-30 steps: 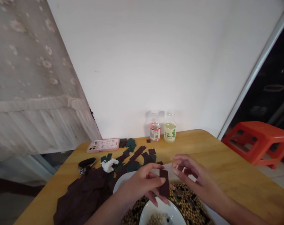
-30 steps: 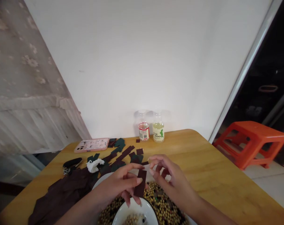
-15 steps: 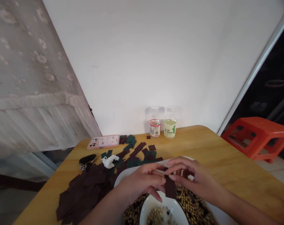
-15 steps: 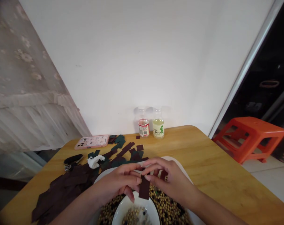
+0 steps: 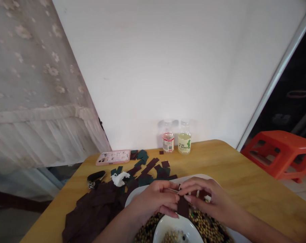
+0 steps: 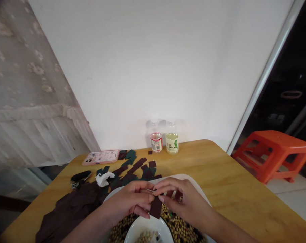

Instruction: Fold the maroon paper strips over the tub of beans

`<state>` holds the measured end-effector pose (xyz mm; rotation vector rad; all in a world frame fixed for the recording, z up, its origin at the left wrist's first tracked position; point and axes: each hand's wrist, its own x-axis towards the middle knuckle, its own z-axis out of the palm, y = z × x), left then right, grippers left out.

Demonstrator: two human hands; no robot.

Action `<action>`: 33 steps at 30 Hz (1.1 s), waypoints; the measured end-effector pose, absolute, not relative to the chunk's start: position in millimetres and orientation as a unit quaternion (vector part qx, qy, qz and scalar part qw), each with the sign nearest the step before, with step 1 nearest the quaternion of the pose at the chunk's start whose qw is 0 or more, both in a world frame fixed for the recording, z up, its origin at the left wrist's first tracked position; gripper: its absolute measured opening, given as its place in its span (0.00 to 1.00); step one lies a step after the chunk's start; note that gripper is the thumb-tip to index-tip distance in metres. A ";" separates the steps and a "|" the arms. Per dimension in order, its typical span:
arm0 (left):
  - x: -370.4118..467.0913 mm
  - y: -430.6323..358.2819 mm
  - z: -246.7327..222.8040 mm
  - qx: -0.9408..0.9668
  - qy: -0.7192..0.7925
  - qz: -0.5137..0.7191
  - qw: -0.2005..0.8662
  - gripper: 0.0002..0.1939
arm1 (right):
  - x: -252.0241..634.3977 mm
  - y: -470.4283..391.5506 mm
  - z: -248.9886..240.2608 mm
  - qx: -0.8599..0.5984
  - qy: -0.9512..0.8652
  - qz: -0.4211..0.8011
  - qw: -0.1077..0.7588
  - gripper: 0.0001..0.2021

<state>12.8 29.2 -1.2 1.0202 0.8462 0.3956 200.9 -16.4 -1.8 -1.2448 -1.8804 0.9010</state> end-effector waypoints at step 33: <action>10.8 31.4 -6.5 0.486 0.353 0.207 0.772 0.20 | 202.8 -10.6 -9.8 -0.525 -0.687 0.316 0.392 0.11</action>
